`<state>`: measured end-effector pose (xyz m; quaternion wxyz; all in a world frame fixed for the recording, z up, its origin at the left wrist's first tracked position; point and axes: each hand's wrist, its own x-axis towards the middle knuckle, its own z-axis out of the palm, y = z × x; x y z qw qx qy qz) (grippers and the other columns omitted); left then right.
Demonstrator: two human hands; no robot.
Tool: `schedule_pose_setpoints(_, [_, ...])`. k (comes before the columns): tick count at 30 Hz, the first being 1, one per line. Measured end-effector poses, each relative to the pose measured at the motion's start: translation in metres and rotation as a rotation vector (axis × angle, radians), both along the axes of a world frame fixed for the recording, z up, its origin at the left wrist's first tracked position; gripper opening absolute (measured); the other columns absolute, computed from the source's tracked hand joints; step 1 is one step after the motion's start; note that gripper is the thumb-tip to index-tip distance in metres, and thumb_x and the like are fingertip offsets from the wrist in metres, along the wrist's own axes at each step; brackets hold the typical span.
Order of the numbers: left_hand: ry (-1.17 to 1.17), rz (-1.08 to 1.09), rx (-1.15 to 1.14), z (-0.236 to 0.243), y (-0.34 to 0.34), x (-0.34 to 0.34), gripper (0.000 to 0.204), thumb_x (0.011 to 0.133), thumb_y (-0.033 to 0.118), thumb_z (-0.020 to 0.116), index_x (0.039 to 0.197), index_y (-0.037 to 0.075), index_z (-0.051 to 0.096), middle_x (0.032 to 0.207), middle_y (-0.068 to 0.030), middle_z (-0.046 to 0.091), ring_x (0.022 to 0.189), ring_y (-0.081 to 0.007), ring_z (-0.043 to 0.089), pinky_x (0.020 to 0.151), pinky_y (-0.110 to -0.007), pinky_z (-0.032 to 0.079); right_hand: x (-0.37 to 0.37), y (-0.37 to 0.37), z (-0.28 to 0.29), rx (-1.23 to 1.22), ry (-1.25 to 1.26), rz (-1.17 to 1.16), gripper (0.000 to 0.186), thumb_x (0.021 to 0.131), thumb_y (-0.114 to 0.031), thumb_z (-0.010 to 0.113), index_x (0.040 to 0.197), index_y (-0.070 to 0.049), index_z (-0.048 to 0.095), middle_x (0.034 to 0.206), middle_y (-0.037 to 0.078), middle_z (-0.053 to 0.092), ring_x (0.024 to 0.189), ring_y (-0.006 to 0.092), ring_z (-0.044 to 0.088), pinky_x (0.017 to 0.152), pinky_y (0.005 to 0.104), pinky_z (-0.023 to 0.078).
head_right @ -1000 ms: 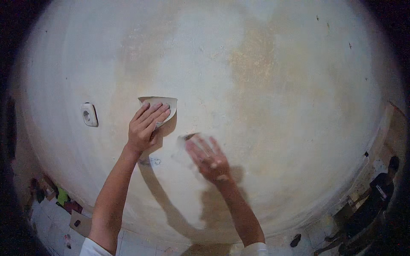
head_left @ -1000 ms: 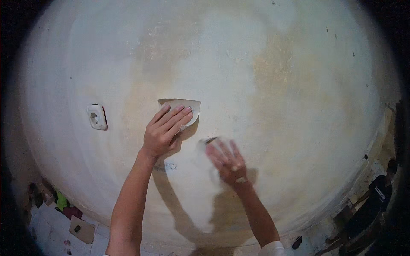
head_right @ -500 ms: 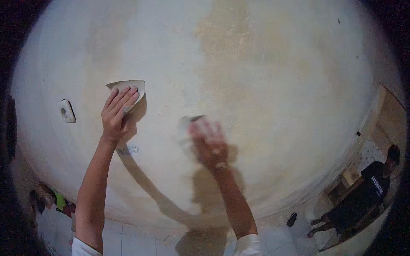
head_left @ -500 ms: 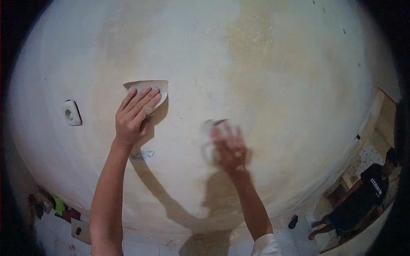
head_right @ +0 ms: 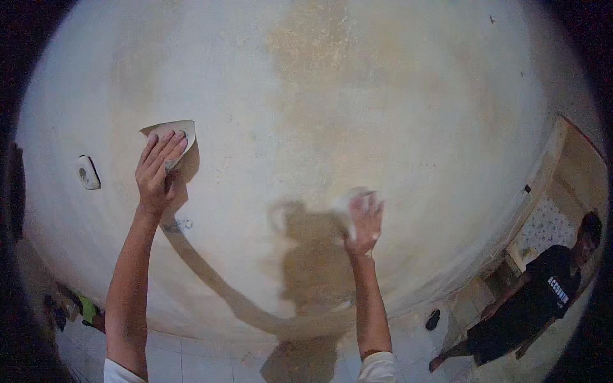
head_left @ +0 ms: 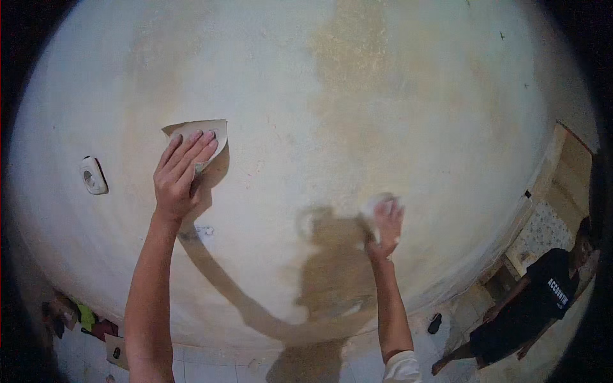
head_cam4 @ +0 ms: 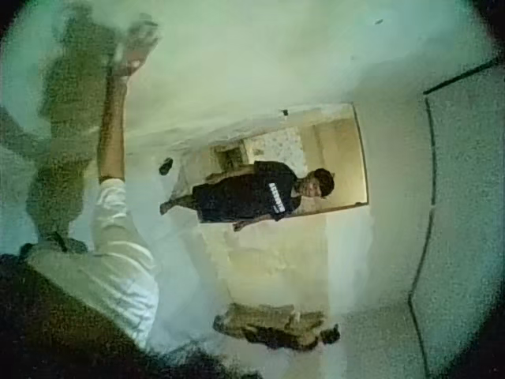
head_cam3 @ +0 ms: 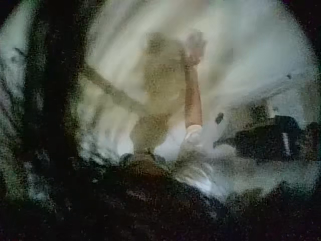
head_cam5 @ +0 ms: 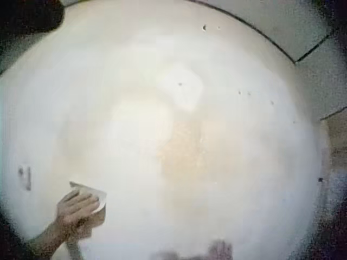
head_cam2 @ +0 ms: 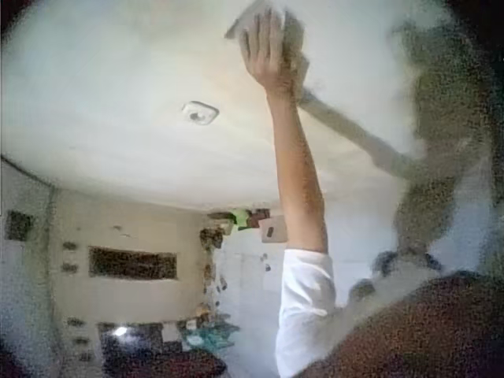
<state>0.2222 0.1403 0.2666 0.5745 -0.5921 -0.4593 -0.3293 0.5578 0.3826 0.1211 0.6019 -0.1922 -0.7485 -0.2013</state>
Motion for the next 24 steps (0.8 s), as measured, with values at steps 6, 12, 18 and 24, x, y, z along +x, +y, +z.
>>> schedule_pose_setpoints(6, [0.001,-0.003,0.004,0.003,0.002,0.002,0.051,0.068,-0.004,0.053,0.116,0.008,0.063,0.121,-0.0068,0.062,0.118,-0.0241,0.055,0.105,-0.045,0.037,-0.026,-0.021,-0.017,-0.005,0.082,0.105,0.057,0.091,-0.045,0.049,0.126,-0.001,0.054,0.133,0.017,0.05,0.131,0.0396,0.037,0.111,0.0557,0.018])
schedule_pose_setpoints(12, [0.022,0.003,0.015,-0.001,0.001,-0.006,0.051,0.068,-0.004,0.053,0.117,0.008,0.063,0.121,-0.0067,0.062,0.117,-0.0237,0.055,0.104,-0.045,0.038,0.003,0.008,0.011,0.028,0.0,0.192,0.046,0.083,-0.017,0.061,0.127,-0.004,0.054,0.136,0.014,0.049,0.13,0.0342,0.04,0.111,0.0537,0.022])
schedule_pose_setpoints(18, [0.012,-0.004,0.01,0.004,0.002,0.004,0.049,0.069,-0.002,0.054,0.116,0.009,0.063,0.12,-0.0065,0.062,0.117,-0.0232,0.056,0.104,-0.044,0.038,-0.02,-0.021,0.035,0.042,0.292,0.108,0.035,0.085,-0.005,0.056,0.12,-0.003,0.058,0.129,0.014,0.054,0.129,0.0299,0.043,0.109,0.0539,0.026])
schedule_pose_setpoints(24, [0.014,-0.018,0.015,0.003,0.005,0.002,0.048,0.071,-0.002,0.053,0.116,0.009,0.063,0.12,-0.0063,0.062,0.117,-0.0229,0.056,0.104,-0.045,0.039,0.015,0.007,0.025,-0.106,-0.388,0.012,0.041,0.081,-0.018,0.065,0.119,-0.003,0.059,0.126,0.012,0.057,0.125,0.0327,0.046,0.107,0.055,0.029])
